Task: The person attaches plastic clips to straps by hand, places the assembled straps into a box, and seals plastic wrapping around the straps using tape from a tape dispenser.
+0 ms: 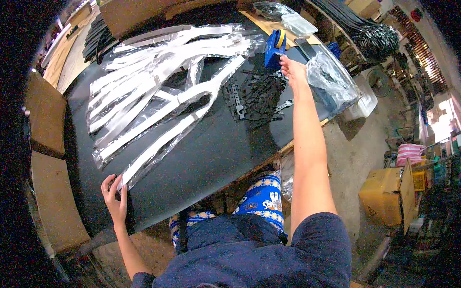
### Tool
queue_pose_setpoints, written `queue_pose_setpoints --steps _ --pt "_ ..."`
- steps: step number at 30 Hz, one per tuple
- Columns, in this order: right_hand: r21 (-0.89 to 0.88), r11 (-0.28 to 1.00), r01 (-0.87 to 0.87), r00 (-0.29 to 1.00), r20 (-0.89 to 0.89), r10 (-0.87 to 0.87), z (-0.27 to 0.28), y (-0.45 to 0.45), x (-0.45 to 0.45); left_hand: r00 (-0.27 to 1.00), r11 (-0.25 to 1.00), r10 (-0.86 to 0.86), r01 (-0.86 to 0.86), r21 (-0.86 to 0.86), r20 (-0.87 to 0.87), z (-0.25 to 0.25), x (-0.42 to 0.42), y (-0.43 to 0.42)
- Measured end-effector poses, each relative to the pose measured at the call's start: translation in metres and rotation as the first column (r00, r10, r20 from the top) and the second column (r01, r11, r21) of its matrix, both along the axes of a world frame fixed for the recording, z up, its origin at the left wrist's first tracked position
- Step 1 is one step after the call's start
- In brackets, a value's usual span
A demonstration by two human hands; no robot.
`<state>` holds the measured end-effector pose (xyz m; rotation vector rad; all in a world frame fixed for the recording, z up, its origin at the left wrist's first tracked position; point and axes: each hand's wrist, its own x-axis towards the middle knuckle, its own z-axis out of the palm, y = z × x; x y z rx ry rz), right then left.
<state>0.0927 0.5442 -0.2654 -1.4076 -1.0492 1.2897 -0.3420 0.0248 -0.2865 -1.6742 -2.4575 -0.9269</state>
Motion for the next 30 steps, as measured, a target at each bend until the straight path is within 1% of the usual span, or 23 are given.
queue_pose_setpoints --steps 1,8,10,16,20,22,25,26,28,29,30 --pt "-0.014 1.000 0.003 0.999 -0.037 -0.004 -0.001 0.000 -0.001 1.000 1.000 0.000 0.000 0.001 -0.001 0.000 -0.001 0.000" --pt "0.005 0.999 0.036 0.997 -0.070 -0.036 0.000 -0.007 -0.007 1.000 1.000 -0.017 0.017 0.012 -0.009 -0.001 -0.001 0.000" --pt "-0.006 0.999 0.035 0.990 -0.136 -0.035 -0.005 -0.006 -0.007 1.000 1.000 -0.017 0.017 0.015 0.003 0.000 -0.001 0.000" --pt "0.007 0.997 0.072 0.975 -0.210 -0.069 -0.018 0.000 -0.007 1.000 1.000 -0.018 0.018 0.009 0.009 0.001 -0.001 0.001" --pt "-0.006 0.998 0.060 0.964 -0.261 -0.060 -0.019 -0.002 -0.006 1.000 1.000 -0.021 0.020 0.006 0.009 0.001 -0.001 0.001" --pt "-0.034 0.999 0.033 0.979 -0.202 -0.039 -0.024 0.003 -0.004 1.000 1.000 -0.019 0.019 0.008 0.014 0.000 -0.001 0.000" --pt "-0.084 0.996 -0.008 0.979 -0.204 -0.009 -0.020 0.001 -0.006 1.000 1.000 -0.020 0.020 0.010 0.012 0.001 -0.001 0.001" --pt "-0.084 0.996 -0.008 0.979 -0.203 -0.009 -0.018 0.000 -0.006 1.000 1.000 -0.019 0.019 0.007 0.004 0.001 -0.001 0.001" --pt "-0.158 0.987 0.001 0.979 -0.202 -0.034 -0.015 -0.001 -0.009 1.000 1.000 -0.016 0.016 0.004 -0.004 0.001 -0.001 0.000" --pt "-0.159 0.987 0.000 0.979 -0.202 -0.032 -0.013 -0.001 -0.010 1.000 1.000 -0.013 0.013 0.004 0.002 0.001 -0.001 0.000" --pt "-0.203 0.978 -0.043 0.970 -0.243 -0.008 -0.010 -0.001 -0.011 1.000 1.000 -0.010 0.010 0.004 0.009 0.001 -0.001 0.000"
